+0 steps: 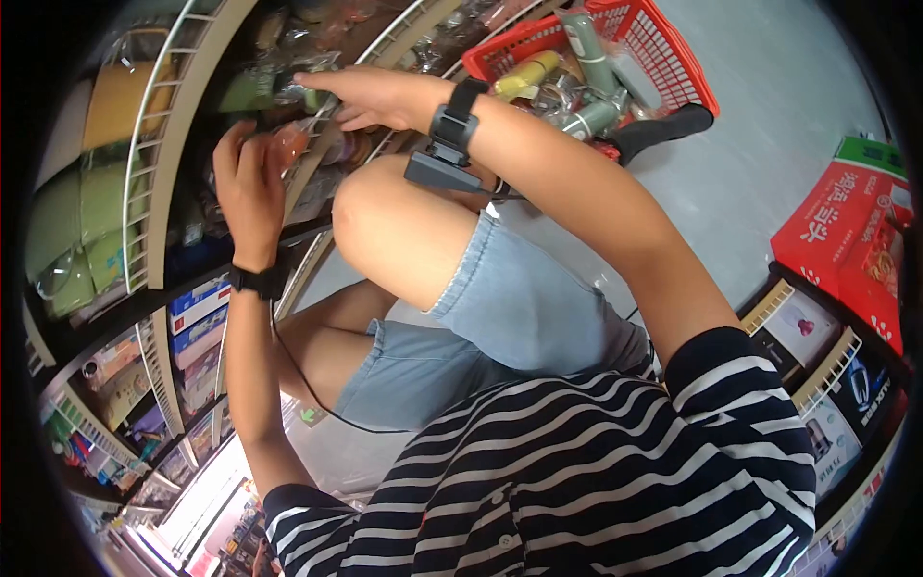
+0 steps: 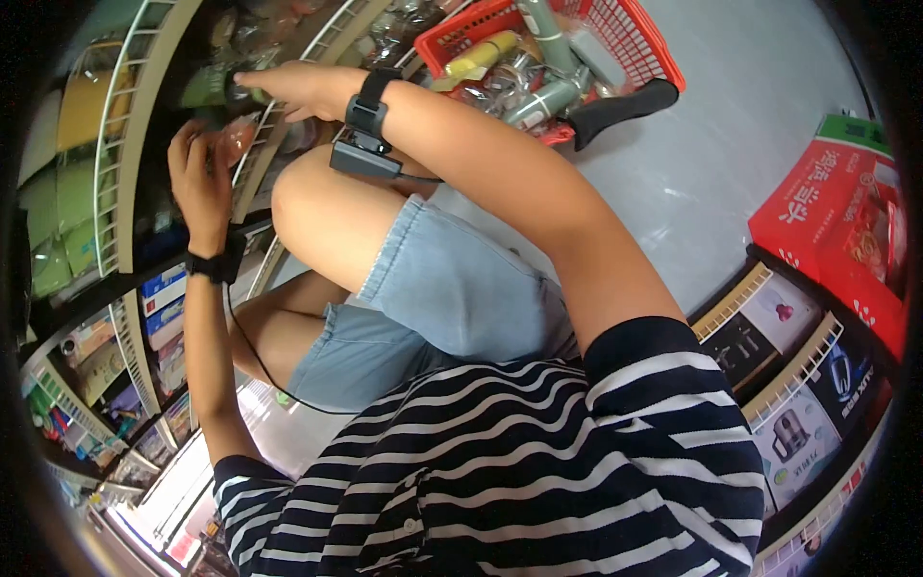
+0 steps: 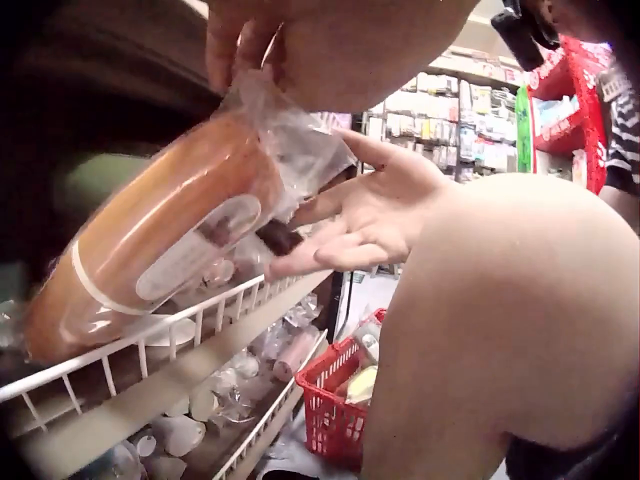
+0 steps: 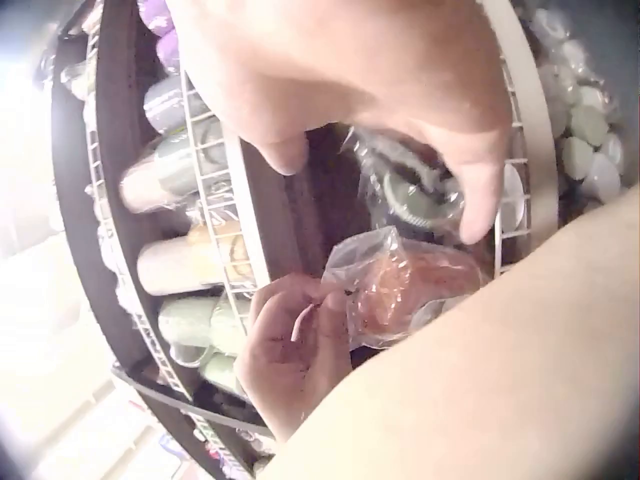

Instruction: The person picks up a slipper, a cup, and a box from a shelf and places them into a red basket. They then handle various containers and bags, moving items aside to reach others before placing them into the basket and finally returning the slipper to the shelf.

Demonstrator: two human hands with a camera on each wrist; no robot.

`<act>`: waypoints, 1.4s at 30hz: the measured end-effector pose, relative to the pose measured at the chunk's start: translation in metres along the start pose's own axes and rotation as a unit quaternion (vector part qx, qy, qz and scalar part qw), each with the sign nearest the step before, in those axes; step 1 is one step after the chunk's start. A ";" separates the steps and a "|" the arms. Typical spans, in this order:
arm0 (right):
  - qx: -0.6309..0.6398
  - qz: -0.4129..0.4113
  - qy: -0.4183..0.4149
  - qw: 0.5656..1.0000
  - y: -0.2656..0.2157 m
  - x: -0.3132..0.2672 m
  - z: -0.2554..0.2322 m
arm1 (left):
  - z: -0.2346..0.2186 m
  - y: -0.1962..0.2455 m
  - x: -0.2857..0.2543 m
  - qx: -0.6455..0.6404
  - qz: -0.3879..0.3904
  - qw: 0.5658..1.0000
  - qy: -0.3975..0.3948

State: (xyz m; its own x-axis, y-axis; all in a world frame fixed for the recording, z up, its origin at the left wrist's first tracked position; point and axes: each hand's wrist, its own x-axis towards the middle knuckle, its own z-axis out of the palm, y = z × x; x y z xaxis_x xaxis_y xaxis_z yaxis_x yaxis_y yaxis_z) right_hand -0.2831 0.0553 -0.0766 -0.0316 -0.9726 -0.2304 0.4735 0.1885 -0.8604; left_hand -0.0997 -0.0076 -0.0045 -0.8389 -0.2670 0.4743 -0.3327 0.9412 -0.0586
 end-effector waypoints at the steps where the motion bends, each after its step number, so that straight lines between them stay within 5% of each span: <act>1: 0.016 0.016 0.031 0.999 0.004 0.011 0.002 | 0.005 -0.006 -0.001 -0.011 -0.034 0.999 -0.006; 8: 0.071 0.001 0.089 0.993 0.014 0.049 0.004 | 0.017 -0.006 0.010 -0.114 -0.077 0.990 -0.029; 15: 0.040 -0.007 0.032 0.999 0.017 0.048 -0.017 | 0.027 -0.011 -0.001 -0.122 -0.115 0.985 -0.045; 20: 0.246 -0.102 0.006 0.964 0.035 -0.039 -0.089 | 0.003 -0.002 -0.011 -0.106 -0.178 0.978 -0.033; 26: 0.417 -0.120 0.239 0.869 0.107 -0.172 -0.177 | -0.032 0.012 0.005 -0.052 -0.128 0.989 0.057; 30: 0.453 -0.073 0.247 0.853 0.127 -0.209 -0.192 | -0.041 0.038 0.026 -0.079 -0.138 0.983 0.097; 32: 0.332 0.120 0.328 0.876 0.132 -0.210 -0.185 | -0.044 0.051 0.035 -0.093 -0.123 0.981 0.114; 34: 0.289 0.136 0.272 0.908 0.127 -0.204 -0.173 | -0.047 0.063 0.040 -0.154 -0.086 0.976 0.129; 36: -0.041 0.043 0.180 0.982 0.112 -0.189 -0.142 | -0.048 0.078 0.043 -0.255 -0.084 0.949 0.164; 37: -0.162 -0.101 0.218 0.957 0.100 -0.180 -0.113 | -0.049 0.084 0.045 -0.274 -0.072 0.945 0.160; 38: -0.155 -0.254 0.223 0.928 0.081 -0.175 -0.080 | -0.049 0.088 0.047 -0.293 -0.063 0.942 0.153; 41: -0.196 -0.334 0.208 0.898 0.038 -0.165 -0.046 | -0.047 0.103 0.052 -0.443 -0.080 0.892 0.038; 42: -0.287 -0.288 0.204 0.891 0.030 -0.160 -0.049 | -0.047 0.100 0.055 -0.471 -0.061 0.880 -0.029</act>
State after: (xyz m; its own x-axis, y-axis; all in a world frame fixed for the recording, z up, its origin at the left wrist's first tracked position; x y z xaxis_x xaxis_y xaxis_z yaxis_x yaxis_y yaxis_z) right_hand -0.3069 0.2237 -0.0882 -0.4967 -0.8219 0.2787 -0.2483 -0.1732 -0.9531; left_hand -0.1585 0.0817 0.0567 -0.8512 -0.3632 0.3789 0.0590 0.6511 0.7567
